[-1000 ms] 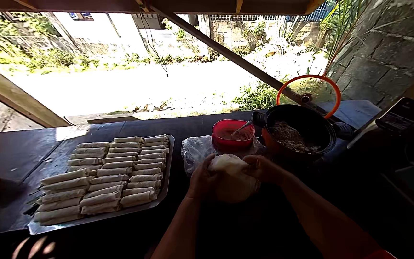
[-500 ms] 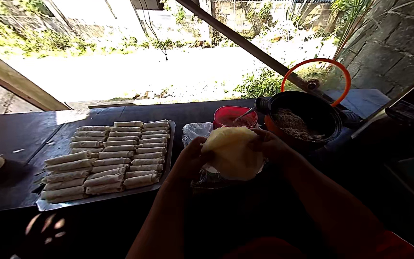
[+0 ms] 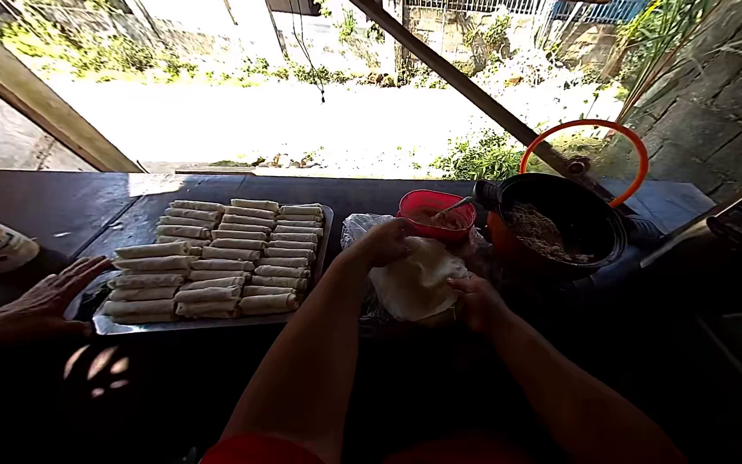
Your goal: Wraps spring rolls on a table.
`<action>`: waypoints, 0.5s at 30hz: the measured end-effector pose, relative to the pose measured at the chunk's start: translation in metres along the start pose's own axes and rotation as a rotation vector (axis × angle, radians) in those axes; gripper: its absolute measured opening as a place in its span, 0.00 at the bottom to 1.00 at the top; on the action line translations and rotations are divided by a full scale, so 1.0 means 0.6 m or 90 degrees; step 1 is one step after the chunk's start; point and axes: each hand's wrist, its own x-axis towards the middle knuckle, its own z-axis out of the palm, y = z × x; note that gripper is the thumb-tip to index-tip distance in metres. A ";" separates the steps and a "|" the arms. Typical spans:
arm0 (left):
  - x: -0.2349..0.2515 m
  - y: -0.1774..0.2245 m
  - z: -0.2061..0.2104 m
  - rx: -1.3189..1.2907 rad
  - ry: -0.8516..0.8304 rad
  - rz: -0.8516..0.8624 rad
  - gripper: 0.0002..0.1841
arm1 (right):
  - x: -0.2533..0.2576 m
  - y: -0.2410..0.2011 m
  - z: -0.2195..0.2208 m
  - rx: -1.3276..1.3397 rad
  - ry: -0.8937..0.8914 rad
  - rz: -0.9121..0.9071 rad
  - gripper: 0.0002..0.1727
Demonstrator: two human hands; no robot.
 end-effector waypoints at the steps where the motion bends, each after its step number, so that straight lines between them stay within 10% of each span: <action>1: 0.013 0.002 0.003 0.018 -0.009 0.011 0.25 | -0.003 0.002 -0.003 0.004 0.004 0.006 0.24; 11: 0.046 -0.010 0.042 0.081 0.014 0.001 0.24 | -0.029 0.004 -0.034 -0.175 -0.009 0.051 0.21; 15: 0.028 -0.009 0.047 0.118 0.100 0.025 0.21 | -0.047 -0.022 -0.053 -0.616 0.017 -0.045 0.22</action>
